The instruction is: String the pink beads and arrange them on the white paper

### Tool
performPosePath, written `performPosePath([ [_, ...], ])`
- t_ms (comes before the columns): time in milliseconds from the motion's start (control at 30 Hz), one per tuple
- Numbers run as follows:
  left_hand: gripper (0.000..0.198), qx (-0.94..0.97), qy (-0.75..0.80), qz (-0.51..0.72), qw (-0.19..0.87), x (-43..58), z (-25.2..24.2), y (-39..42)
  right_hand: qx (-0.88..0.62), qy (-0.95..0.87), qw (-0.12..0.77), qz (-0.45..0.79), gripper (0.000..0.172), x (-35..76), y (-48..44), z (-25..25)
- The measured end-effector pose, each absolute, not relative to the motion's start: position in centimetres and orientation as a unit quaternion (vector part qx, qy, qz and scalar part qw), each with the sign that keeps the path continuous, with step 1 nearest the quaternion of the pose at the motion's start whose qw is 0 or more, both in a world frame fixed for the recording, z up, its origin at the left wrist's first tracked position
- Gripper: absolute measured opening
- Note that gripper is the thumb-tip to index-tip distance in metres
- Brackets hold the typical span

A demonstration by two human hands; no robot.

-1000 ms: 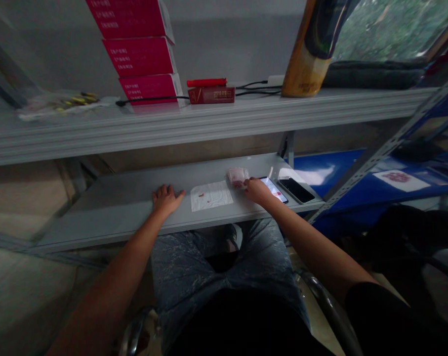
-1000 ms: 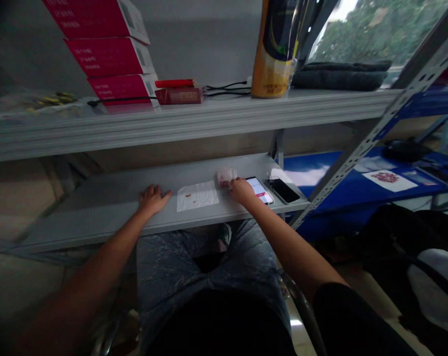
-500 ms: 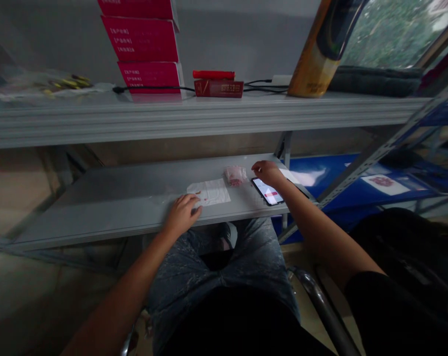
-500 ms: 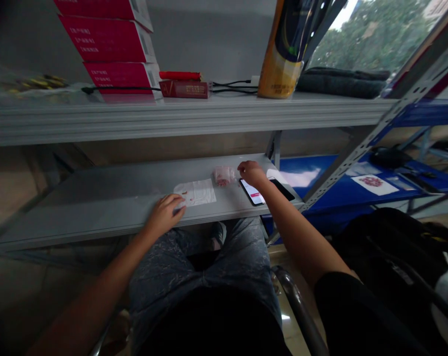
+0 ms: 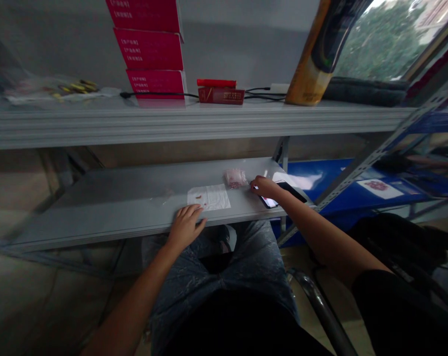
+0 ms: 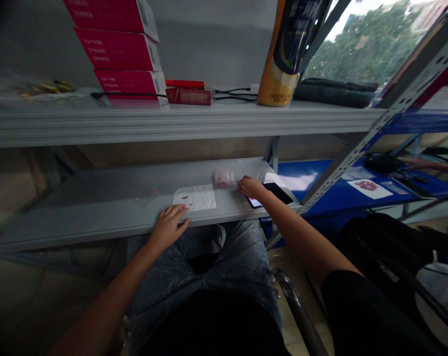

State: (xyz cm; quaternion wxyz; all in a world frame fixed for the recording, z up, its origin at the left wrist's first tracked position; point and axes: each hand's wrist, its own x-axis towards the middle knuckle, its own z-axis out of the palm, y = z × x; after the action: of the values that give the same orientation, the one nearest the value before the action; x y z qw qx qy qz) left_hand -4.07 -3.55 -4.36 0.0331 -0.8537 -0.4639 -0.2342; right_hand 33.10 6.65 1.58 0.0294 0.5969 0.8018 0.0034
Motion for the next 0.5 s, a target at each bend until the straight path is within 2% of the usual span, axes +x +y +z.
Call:
performPosePath([
  [200,0.037,-0.843,-0.477,-0.243,0.041,-3.6,-4.7,-4.1,0.602,0.798,0.026,0.009,0.026,32.2,6.5,2.0],
  [400,0.043,-0.835,-0.487,-0.253,0.044,-3.3,-4.4,-4.5,0.525,0.844,-0.090,-0.058,0.025,23.7,5.2,2.6],
  [500,0.045,-0.832,-0.482,-0.272,0.038,-3.8,-4.7,-4.9,0.494,0.859,-0.086,-0.101,0.027,18.2,5.5,2.1],
])
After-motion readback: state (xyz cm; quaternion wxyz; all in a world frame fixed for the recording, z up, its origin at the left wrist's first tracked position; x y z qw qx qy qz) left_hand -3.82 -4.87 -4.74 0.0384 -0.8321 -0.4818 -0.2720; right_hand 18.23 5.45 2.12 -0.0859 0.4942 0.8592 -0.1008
